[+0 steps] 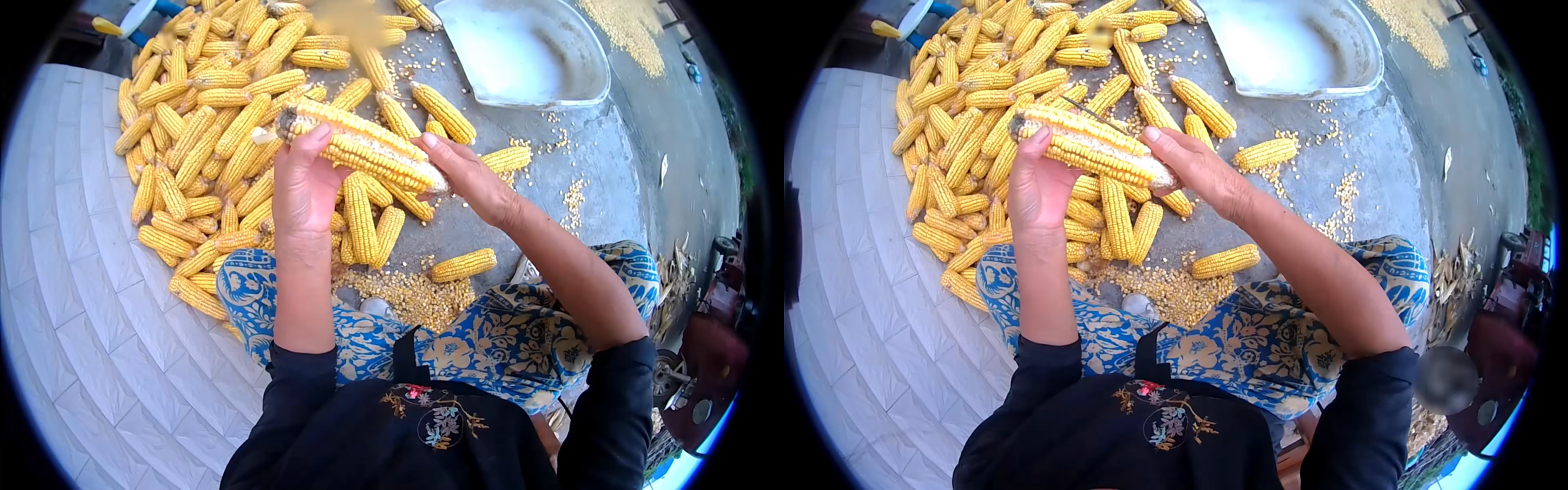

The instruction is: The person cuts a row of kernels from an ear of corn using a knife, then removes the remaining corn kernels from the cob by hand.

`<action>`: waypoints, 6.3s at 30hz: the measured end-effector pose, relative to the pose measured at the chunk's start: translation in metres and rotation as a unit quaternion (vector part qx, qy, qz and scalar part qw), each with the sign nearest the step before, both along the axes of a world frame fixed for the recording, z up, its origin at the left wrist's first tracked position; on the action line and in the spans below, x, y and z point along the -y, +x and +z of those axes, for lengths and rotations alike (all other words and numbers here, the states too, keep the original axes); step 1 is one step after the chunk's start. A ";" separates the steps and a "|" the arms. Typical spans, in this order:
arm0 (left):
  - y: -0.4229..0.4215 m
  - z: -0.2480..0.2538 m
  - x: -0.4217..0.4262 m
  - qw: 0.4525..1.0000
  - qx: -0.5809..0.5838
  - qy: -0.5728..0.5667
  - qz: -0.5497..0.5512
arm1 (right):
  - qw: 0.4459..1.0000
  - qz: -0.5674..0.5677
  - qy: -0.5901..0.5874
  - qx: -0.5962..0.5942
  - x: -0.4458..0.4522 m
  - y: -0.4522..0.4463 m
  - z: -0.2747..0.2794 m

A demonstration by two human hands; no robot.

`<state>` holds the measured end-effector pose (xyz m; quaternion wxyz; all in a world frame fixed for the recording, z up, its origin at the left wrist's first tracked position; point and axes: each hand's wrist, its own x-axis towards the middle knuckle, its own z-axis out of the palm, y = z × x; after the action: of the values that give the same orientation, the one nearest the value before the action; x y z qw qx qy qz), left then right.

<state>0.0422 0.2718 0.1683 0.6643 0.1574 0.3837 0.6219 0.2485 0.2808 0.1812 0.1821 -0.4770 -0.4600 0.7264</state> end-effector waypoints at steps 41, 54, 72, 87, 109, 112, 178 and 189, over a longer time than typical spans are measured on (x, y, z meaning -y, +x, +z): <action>0.021 -0.026 0.028 0.895 -0.359 0.168 -0.203 | 0.931 0.078 0.256 0.247 0.048 0.036 0.015; 0.028 -0.017 0.024 0.910 -0.302 0.128 -0.253 | 0.921 0.131 0.258 0.260 0.050 0.026 0.013; 0.026 -0.012 0.042 0.914 -0.244 0.096 -0.310 | 0.922 0.103 0.255 0.271 0.054 0.035 0.010; 0.045 -0.029 0.046 0.911 -0.290 0.121 -0.269 | 0.932 0.115 0.217 0.267 0.062 0.033 0.006; 0.026 -0.027 0.035 0.861 -0.241 0.146 -0.424 | 0.977 0.073 -0.195 -0.041 0.062 0.049 0.005; 0.031 -0.025 0.036 0.864 -0.227 0.099 -0.438 | 0.989 0.089 -0.113 0.027 0.065 0.047 0.006; 0.026 -0.044 0.023 0.934 -0.217 -0.064 -0.276 | 0.893 0.155 0.306 0.291 0.060 0.044 -0.002; 0.030 -0.039 0.027 0.943 -0.238 -0.052 -0.228 | 0.988 -0.009 0.036 0.147 0.050 0.049 0.005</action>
<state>0.0722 0.2450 0.1292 0.6844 0.3497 0.5164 0.3777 0.2978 0.2306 0.1865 0.1353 -0.5760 -0.5033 0.6298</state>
